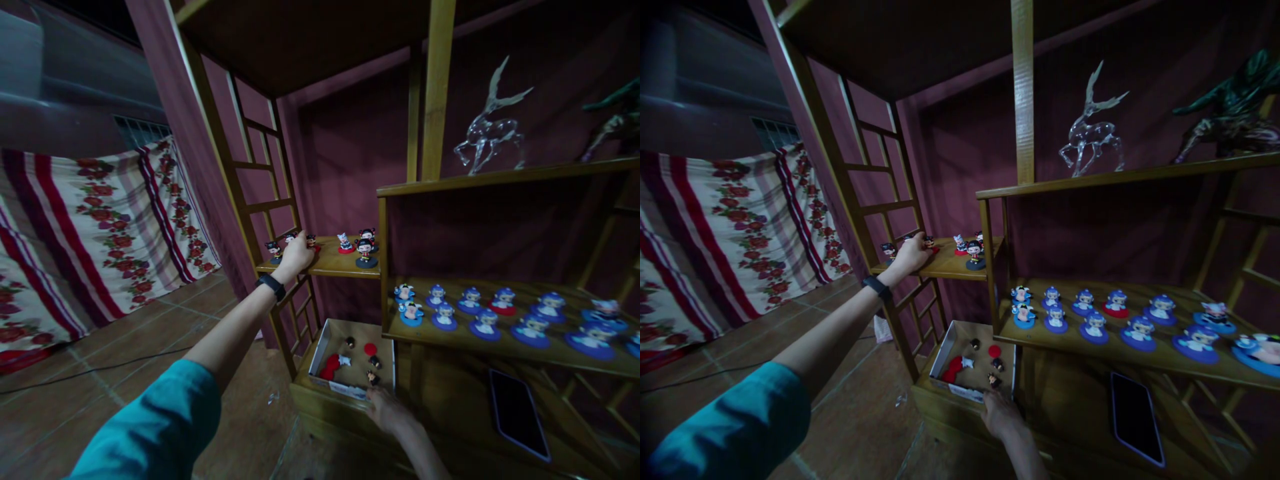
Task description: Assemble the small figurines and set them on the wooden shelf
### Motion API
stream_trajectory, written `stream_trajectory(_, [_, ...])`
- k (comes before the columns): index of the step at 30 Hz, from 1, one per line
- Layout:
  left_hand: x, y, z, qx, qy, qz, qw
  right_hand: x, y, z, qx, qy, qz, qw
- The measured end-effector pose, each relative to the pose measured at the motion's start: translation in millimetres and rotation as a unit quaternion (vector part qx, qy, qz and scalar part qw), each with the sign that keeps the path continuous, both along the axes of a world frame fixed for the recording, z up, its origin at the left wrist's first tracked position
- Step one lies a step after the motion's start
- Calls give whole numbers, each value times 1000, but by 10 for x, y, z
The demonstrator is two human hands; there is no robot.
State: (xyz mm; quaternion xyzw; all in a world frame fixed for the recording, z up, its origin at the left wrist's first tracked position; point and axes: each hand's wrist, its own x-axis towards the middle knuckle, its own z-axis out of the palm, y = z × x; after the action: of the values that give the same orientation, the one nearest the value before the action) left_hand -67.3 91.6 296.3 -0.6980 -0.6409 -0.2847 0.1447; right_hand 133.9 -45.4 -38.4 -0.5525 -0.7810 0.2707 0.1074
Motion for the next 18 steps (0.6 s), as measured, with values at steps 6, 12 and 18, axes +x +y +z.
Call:
stream_trajectory(6, [11, -11, 10, -11, 4, -1, 1000, 12, 3, -18, -9, -7, -2, 1000])
stream_trajectory(12, [0, 0, 1, -12, -3, 3, 1000, 17, 3, -27, -2, -14, 3, 1000])
stream_trajectory(18, [-8, 3, -8, -4, 9, 0, 1000, 11, 6, -109, 18, -17, -11, 1000])
